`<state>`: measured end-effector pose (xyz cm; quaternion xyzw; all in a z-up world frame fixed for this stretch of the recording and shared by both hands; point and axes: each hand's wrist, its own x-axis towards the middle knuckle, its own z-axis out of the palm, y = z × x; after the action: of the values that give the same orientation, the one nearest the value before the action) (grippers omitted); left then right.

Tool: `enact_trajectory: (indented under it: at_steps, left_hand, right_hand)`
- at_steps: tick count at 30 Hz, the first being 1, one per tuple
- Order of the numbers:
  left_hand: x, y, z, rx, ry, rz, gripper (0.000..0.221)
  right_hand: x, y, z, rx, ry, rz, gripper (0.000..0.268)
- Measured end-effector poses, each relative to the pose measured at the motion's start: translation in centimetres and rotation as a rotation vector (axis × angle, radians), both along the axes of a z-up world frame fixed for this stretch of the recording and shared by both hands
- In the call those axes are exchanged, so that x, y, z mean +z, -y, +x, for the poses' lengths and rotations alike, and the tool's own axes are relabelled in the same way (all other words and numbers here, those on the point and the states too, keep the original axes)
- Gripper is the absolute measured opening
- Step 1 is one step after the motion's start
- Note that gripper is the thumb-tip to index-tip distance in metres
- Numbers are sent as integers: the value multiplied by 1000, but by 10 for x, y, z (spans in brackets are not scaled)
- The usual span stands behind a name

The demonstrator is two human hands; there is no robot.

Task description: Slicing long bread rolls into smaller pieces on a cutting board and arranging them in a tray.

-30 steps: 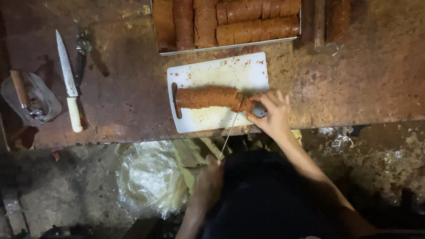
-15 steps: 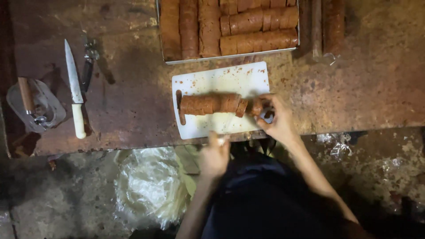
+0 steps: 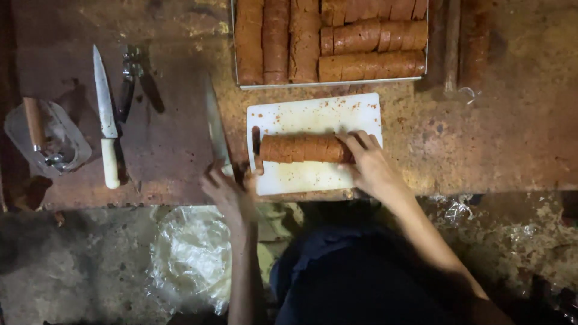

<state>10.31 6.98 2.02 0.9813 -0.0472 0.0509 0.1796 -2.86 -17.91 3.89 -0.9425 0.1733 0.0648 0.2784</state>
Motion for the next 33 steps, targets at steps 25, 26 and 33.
enact_trajectory:
  at_steps: [25,26,33]
  left_hand:
    - [17,254,299,-593,178,-330,64]
    - [20,254,301,-551,-45,-202,55]
    - [-10,226,321,-631,-381,-35,50]
  right_hand:
    - [16,177,325,-46,11,-192,49]
    - [24,177,317,-42,-6,-106,53]
    - [67,174,189,-338,363,34,50]
